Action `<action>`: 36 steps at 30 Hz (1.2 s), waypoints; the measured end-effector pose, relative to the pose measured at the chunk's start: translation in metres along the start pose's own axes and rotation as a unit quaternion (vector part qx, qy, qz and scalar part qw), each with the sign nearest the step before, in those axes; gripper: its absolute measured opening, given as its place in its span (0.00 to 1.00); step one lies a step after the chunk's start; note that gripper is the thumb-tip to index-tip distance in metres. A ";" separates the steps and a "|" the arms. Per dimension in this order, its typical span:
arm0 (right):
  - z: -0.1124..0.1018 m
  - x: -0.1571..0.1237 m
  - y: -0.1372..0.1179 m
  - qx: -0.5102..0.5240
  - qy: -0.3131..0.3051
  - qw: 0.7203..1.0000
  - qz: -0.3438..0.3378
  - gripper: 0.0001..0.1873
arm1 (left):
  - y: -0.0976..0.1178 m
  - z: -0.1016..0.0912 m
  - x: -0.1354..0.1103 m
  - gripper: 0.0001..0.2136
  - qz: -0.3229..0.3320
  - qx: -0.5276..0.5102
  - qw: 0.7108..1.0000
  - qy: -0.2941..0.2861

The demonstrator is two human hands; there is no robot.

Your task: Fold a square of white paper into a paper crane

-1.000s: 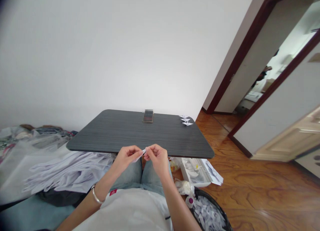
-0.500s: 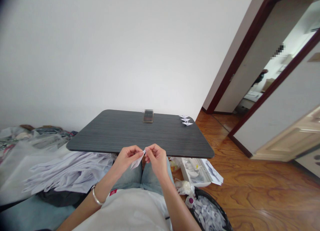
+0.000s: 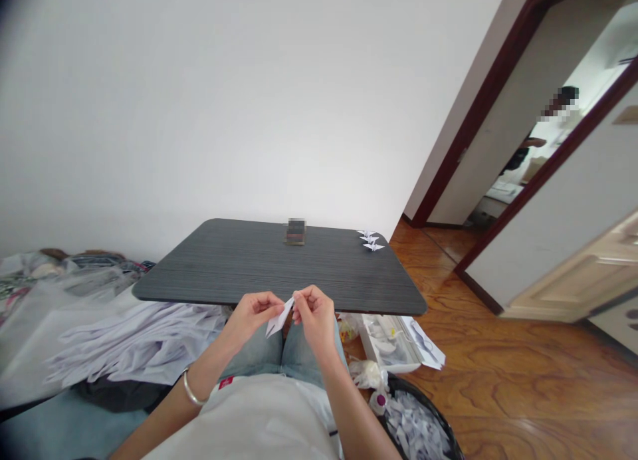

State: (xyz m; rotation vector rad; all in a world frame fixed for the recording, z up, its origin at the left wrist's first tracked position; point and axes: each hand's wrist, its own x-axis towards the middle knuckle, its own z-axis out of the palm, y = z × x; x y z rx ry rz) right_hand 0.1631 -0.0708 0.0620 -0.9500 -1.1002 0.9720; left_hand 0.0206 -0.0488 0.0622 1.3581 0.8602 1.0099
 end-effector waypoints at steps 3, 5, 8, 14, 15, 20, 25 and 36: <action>-0.003 0.002 -0.001 0.001 0.010 1.000 0.000 0.13 | -0.004 -0.002 0.000 0.08 -0.006 -0.013 1.000 -0.022; -0.005 0.003 -0.002 0.002 0.018 1.000 0.001 0.13 | -0.006 -0.003 -0.001 0.08 -0.004 -0.012 0.999 -0.032; -0.007 0.005 -0.002 0.007 0.031 0.999 0.000 0.14 | -0.006 -0.004 -0.001 0.10 -0.005 -0.005 0.999 -0.044; -0.010 0.009 0.000 0.016 0.049 0.999 -0.005 0.14 | -0.002 -0.005 -0.003 0.11 -0.004 -0.022 0.998 -0.050; -0.010 0.009 0.000 0.018 0.053 0.998 -0.006 0.14 | -0.001 -0.004 -0.003 0.12 -0.006 -0.035 0.998 -0.042; -0.006 0.006 -0.001 0.031 0.050 0.998 0.005 0.13 | 0.003 0.003 -0.003 0.13 -0.019 -0.056 0.998 -0.004; -0.002 0.005 -0.002 0.047 0.038 0.998 0.001 0.12 | 0.005 0.006 -0.003 0.11 -0.009 -0.048 0.998 0.037; 0.002 0.001 0.007 0.019 -0.105 0.994 0.031 0.10 | 0.014 0.005 -0.005 0.09 0.027 -0.069 0.990 0.122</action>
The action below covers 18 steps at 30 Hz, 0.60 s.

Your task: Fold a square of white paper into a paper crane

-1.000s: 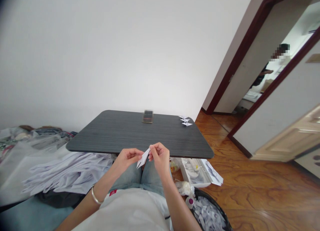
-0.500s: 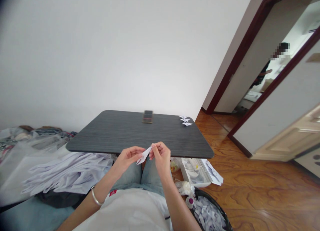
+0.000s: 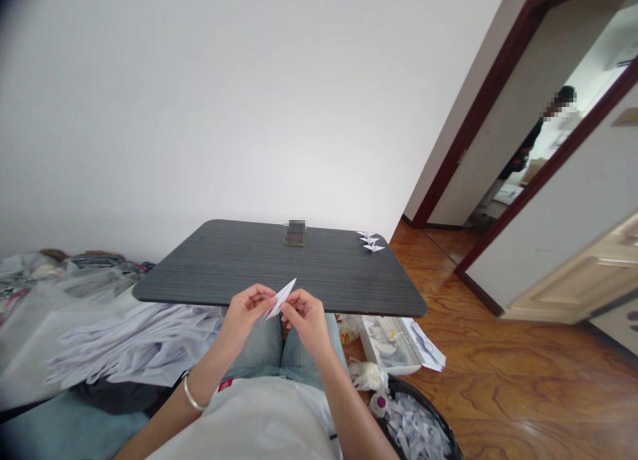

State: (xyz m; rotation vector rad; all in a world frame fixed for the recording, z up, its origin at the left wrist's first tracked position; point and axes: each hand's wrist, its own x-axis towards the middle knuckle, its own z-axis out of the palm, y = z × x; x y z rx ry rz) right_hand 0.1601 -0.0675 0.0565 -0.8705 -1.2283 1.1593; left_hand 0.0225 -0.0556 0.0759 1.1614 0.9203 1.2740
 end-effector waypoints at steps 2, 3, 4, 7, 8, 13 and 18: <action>0.001 0.000 0.001 -0.007 0.002 1.000 -0.005 0.09 | -0.001 0.000 0.000 0.09 -0.002 0.005 1.000 0.002; 0.001 0.000 0.001 -0.011 0.005 1.000 -0.008 0.09 | -0.002 0.001 0.000 0.08 0.000 0.010 1.000 0.003; 0.001 -0.001 0.002 -0.015 0.008 1.000 -0.011 0.09 | -0.003 0.000 0.000 0.08 0.003 0.018 1.000 0.004; 0.002 -0.001 0.003 -0.023 0.019 0.999 -0.018 0.08 | -0.004 -0.002 0.001 0.07 0.028 0.055 0.998 0.001; 0.002 -0.002 0.003 -0.026 0.022 0.999 -0.020 0.08 | -0.005 -0.002 0.001 0.07 0.042 0.074 0.996 0.000; 0.003 -0.003 0.002 -0.053 0.037 0.998 -0.024 0.08 | -0.005 -0.005 0.002 0.07 0.071 0.120 0.990 -0.021; 0.004 -0.004 -0.001 -0.074 0.048 0.996 -0.025 0.09 | -0.005 -0.003 0.001 0.09 0.028 0.057 0.996 -0.063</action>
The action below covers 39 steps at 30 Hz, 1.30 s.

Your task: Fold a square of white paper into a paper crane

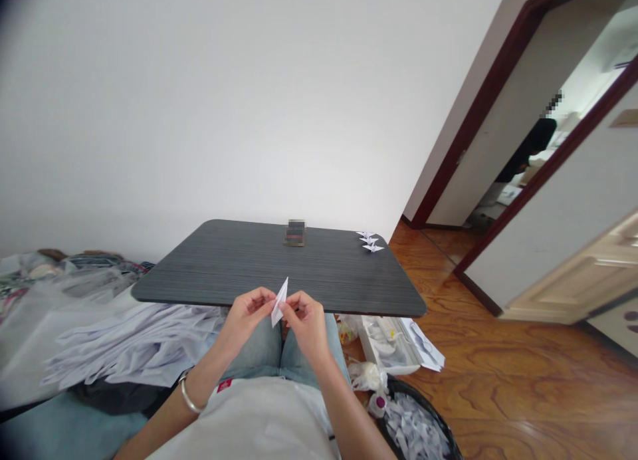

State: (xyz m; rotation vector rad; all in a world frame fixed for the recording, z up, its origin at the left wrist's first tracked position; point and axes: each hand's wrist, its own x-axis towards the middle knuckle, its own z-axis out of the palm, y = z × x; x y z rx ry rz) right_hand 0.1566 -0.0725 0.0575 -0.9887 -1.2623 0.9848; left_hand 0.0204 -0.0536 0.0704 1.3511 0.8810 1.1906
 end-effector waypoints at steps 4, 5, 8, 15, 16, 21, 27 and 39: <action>0.000 0.000 0.001 -0.003 -0.004 1.000 0.000 0.09 | 0.001 0.001 0.000 0.09 -0.020 -0.021 1.000 -0.009; -0.001 0.000 0.002 -0.003 -0.004 1.000 0.000 0.09 | 0.001 0.000 -0.001 0.09 -0.024 -0.023 0.999 -0.008; -0.001 0.001 0.003 -0.001 -0.004 1.000 0.001 0.10 | 0.001 0.000 -0.001 0.09 -0.032 -0.020 0.999 -0.009; -0.001 0.001 0.004 -0.002 -0.002 1.000 0.003 0.10 | 0.001 0.000 -0.001 0.09 -0.033 -0.024 0.999 -0.016; -0.001 0.001 0.005 -0.001 -0.001 1.000 0.003 0.10 | 0.001 0.000 -0.001 0.09 -0.029 -0.022 0.999 -0.014; -0.001 0.001 0.004 0.009 0.004 1.000 0.002 0.10 | 0.005 0.002 -0.002 0.10 -0.023 -0.022 0.999 -0.012; -0.002 0.002 0.000 -0.007 0.015 1.000 -0.006 0.09 | 0.002 0.002 -0.002 0.09 -0.039 -0.044 0.998 -0.003; -0.003 0.005 0.003 0.083 -0.006 0.996 0.019 0.08 | 0.004 0.003 -0.002 0.08 -0.032 -0.027 0.999 0.031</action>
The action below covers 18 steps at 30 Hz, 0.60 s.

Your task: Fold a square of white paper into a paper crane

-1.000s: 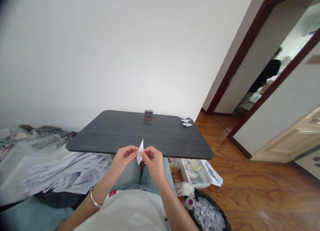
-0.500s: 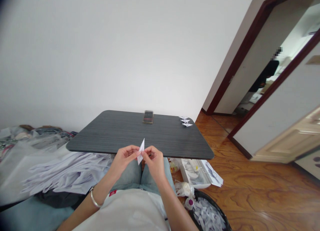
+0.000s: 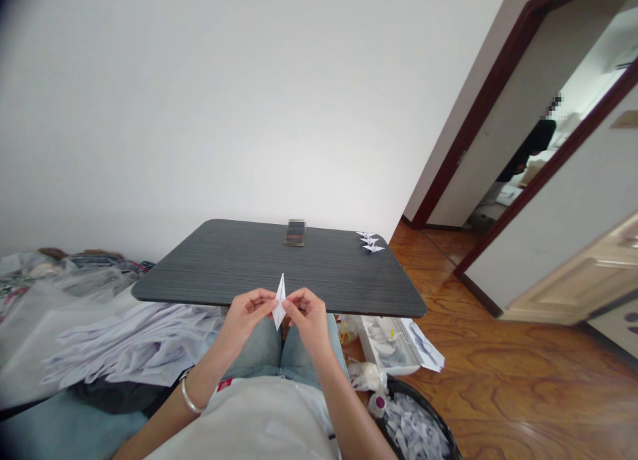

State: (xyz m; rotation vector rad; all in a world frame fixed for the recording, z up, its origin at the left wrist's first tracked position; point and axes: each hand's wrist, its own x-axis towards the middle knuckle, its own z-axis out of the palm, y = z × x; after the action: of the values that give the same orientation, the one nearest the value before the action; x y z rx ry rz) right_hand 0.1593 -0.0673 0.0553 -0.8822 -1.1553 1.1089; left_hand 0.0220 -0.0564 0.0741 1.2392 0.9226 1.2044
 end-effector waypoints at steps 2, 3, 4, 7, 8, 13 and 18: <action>0.000 0.000 -0.001 0.013 -0.005 1.000 0.005 0.08 | 0.001 0.000 -0.001 0.08 0.000 0.000 1.000 0.005; 0.000 0.000 -0.002 0.019 -0.006 1.000 0.007 0.08 | 0.001 0.001 -0.001 0.08 -0.001 -0.001 1.000 0.005; 0.000 0.000 -0.002 0.023 -0.006 1.000 0.009 0.08 | 0.002 0.001 -0.001 0.08 -0.002 -0.003 1.000 0.004; 0.001 0.000 -0.003 0.028 -0.002 1.000 0.010 0.08 | 0.002 0.001 -0.001 0.08 -0.004 -0.010 1.000 -0.003; 0.001 0.000 -0.003 0.026 -0.001 1.000 0.010 0.08 | 0.002 0.001 -0.001 0.08 -0.005 -0.011 1.000 -0.004; 0.000 0.000 -0.001 0.006 -0.007 1.000 0.006 0.09 | 0.003 0.001 -0.002 0.09 -0.006 -0.011 1.000 -0.008; 0.001 0.000 -0.003 -0.009 -0.010 1.000 0.008 0.10 | 0.003 0.001 -0.002 0.10 -0.003 -0.017 0.999 -0.033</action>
State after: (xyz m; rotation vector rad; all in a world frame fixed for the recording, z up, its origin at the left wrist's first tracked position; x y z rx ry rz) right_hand 0.1586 -0.0681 0.0582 -0.8971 -1.1775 1.1243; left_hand 0.0223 -0.0586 0.0772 1.2415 0.8537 1.1624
